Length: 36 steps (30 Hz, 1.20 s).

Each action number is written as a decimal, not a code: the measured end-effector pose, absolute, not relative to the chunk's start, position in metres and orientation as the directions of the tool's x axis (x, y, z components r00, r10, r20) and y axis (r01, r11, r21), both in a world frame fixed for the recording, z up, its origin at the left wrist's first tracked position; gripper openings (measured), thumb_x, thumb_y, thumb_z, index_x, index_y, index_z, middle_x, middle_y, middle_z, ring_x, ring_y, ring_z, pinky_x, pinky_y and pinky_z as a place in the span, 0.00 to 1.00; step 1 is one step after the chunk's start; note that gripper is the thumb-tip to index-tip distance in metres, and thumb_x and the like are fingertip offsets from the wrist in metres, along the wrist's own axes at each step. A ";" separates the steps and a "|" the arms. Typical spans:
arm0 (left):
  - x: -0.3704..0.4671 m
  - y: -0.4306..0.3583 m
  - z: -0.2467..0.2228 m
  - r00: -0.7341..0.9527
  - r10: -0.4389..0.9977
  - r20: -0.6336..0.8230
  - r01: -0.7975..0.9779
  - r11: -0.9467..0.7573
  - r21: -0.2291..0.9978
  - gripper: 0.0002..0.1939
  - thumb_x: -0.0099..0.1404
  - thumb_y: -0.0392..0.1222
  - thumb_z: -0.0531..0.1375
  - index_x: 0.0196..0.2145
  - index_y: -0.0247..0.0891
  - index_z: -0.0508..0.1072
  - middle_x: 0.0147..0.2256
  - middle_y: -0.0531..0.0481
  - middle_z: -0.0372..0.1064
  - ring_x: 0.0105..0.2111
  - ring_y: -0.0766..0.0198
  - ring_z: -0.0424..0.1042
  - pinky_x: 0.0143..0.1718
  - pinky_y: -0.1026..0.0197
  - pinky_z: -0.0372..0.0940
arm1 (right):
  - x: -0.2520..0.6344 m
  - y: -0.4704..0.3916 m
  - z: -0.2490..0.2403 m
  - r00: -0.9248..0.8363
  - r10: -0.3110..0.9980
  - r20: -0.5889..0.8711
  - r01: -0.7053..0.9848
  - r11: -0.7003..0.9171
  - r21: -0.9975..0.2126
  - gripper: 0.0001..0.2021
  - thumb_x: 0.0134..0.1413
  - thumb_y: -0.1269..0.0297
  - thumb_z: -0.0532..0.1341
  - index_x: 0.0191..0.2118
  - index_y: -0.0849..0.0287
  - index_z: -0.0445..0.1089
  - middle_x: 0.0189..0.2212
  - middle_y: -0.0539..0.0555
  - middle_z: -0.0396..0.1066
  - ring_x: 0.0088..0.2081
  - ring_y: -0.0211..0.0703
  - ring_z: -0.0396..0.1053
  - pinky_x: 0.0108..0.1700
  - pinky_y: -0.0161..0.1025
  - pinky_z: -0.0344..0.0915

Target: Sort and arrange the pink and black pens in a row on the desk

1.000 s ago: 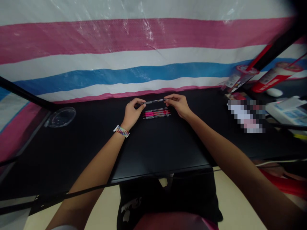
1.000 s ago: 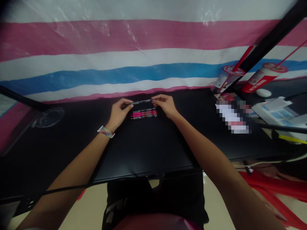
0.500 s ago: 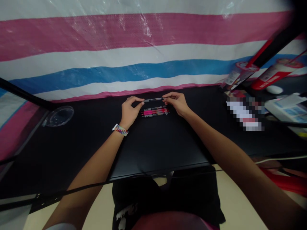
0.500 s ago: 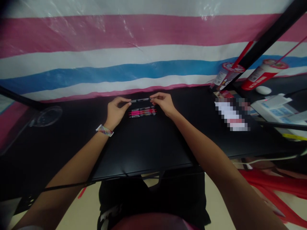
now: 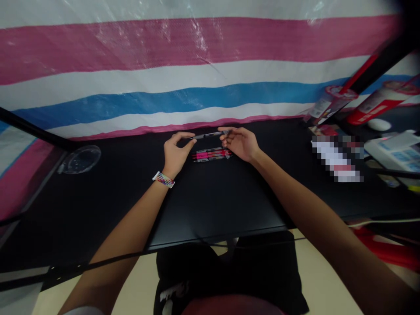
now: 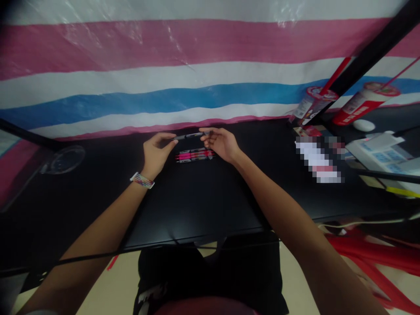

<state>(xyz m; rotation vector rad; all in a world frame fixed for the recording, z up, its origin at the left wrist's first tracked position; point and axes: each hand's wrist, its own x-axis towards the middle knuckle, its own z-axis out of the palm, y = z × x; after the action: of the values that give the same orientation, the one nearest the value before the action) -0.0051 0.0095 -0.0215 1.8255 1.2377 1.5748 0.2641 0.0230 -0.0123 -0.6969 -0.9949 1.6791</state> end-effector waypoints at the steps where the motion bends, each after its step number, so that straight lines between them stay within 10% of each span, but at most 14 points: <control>1: -0.005 0.009 -0.022 -0.049 0.829 0.557 0.345 -0.510 0.788 0.07 0.68 0.39 0.74 0.44 0.45 0.87 0.45 0.48 0.87 0.47 0.54 0.84 0.58 0.47 0.77 | 0.264 0.022 -0.012 -0.329 0.944 0.005 -0.481 -0.164 -0.861 0.19 0.59 0.54 0.65 0.49 0.59 0.85 0.37 0.59 0.81 0.39 0.49 0.72 0.48 0.50 0.72; 8: -0.005 0.007 -0.021 -0.053 0.817 0.574 0.360 -0.520 0.774 0.08 0.69 0.37 0.74 0.44 0.47 0.88 0.45 0.48 0.87 0.49 0.53 0.84 0.58 0.46 0.77 | 0.266 0.019 -0.010 -0.336 0.941 -0.030 -0.479 -0.198 -0.856 0.12 0.58 0.62 0.70 0.47 0.55 0.83 0.36 0.55 0.79 0.39 0.46 0.73 0.48 0.44 0.75; 27: -0.002 0.005 -0.019 -0.052 0.819 0.571 0.365 -0.517 0.774 0.07 0.70 0.39 0.73 0.45 0.46 0.87 0.46 0.48 0.87 0.49 0.53 0.84 0.58 0.46 0.77 | 0.270 0.022 -0.011 -0.321 0.947 -0.007 -0.424 -0.150 -0.893 0.21 0.61 0.48 0.66 0.53 0.54 0.84 0.44 0.61 0.84 0.52 0.57 0.79 0.58 0.54 0.78; 36: -0.001 0.005 -0.016 -0.013 0.826 0.563 0.416 -0.508 0.754 0.07 0.71 0.39 0.71 0.46 0.46 0.87 0.47 0.48 0.87 0.48 0.53 0.83 0.57 0.47 0.76 | 0.261 0.022 -0.016 -0.208 0.977 0.037 -0.397 -0.050 -0.916 0.17 0.55 0.53 0.76 0.49 0.52 0.85 0.39 0.54 0.82 0.40 0.46 0.76 0.53 0.48 0.79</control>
<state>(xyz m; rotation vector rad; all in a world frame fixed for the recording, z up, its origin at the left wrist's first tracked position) -0.0013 0.0049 -0.0163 1.9034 1.2911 1.5298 0.2609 0.0220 -0.0162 -0.7929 -1.0388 1.5338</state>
